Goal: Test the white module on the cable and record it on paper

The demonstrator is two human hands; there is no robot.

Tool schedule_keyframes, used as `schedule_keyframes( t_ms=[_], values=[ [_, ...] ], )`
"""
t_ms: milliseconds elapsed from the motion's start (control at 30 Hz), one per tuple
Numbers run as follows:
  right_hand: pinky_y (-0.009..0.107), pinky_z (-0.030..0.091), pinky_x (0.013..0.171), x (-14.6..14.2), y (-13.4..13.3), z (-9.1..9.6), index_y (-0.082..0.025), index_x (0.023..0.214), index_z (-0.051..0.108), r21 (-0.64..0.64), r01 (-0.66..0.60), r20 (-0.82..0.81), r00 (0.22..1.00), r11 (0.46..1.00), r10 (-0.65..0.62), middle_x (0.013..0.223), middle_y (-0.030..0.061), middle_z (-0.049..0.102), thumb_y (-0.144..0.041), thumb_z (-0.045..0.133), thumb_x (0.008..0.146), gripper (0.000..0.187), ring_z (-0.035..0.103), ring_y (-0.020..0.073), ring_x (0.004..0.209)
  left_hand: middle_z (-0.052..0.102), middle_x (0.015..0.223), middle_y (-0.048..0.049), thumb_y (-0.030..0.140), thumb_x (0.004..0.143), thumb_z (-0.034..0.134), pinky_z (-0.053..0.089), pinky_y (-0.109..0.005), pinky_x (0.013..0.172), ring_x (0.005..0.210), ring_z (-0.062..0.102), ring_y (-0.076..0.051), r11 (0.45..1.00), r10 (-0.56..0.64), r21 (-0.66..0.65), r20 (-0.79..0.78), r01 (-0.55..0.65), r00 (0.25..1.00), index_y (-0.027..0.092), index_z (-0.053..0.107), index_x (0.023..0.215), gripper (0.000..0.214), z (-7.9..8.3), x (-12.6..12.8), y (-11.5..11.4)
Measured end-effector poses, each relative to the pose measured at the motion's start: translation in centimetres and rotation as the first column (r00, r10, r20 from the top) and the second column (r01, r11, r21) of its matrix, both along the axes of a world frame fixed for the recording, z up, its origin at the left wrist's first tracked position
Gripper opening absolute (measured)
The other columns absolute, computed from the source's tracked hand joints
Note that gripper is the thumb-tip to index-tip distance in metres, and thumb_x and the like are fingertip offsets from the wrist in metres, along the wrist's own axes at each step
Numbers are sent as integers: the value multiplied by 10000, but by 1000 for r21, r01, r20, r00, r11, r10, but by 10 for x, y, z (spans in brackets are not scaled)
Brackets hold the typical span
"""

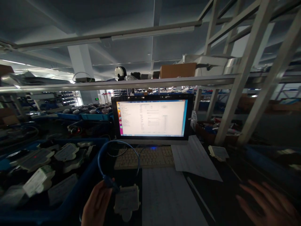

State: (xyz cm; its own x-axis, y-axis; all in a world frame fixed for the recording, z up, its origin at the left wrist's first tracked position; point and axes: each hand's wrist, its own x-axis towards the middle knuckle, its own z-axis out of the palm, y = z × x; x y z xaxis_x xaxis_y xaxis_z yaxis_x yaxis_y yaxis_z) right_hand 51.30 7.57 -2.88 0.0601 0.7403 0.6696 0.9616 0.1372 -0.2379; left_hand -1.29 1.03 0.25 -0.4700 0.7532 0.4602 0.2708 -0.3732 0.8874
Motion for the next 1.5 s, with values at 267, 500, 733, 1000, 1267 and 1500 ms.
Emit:
schedule_keyframes(
  t_ms=[267,500,733,1000,1267,1500],
  values=[
    [348,460,669,-93,-2,35,-237,781,622,-677,-111,-20,991,728,133,810,72,696,-492,481,766,292,664,267,799,622,697,0,578,566,692,430,-190,446,548,552,-115,974,220,-99,222,-202,950,165,607,877,524,33,-5,50],
    [294,341,612,-104,15,41,-180,633,572,-797,-123,13,976,592,219,734,73,649,-305,465,762,210,612,212,716,611,737,-16,530,567,658,451,-224,488,609,580,-148,966,253,-111,242,-233,937,167,568,860,475,11,-9,60],
    [207,232,420,-127,18,66,-183,606,499,-594,-575,-696,718,563,-2,456,-48,432,-498,520,580,317,340,65,402,629,710,-16,490,558,656,433,-223,485,606,587,-154,970,220,-147,193,-193,956,177,561,880,459,13,-2,58],
    [194,321,407,-160,17,73,-175,762,515,-326,-533,-873,486,781,-32,640,16,584,-488,559,607,352,470,90,491,588,681,28,427,627,631,373,-175,426,496,470,-81,951,267,-199,153,-235,951,157,569,943,421,16,1,57],
    [237,362,444,-179,48,28,-192,703,514,-296,-485,-827,562,823,34,501,-25,521,-478,550,613,302,468,117,457,590,708,28,406,658,648,373,-155,442,505,480,-63,939,280,-248,148,-238,948,130,580,993,439,16,0,56],
    [250,308,477,-177,70,19,-220,519,434,-219,-389,-724,680,895,119,437,-51,412,-435,519,581,240,390,114,464,603,789,-17,464,705,619,414,-269,512,603,536,-145,942,268,-233,86,-243,959,303,586,968,310,9,1,54]
  ],
)
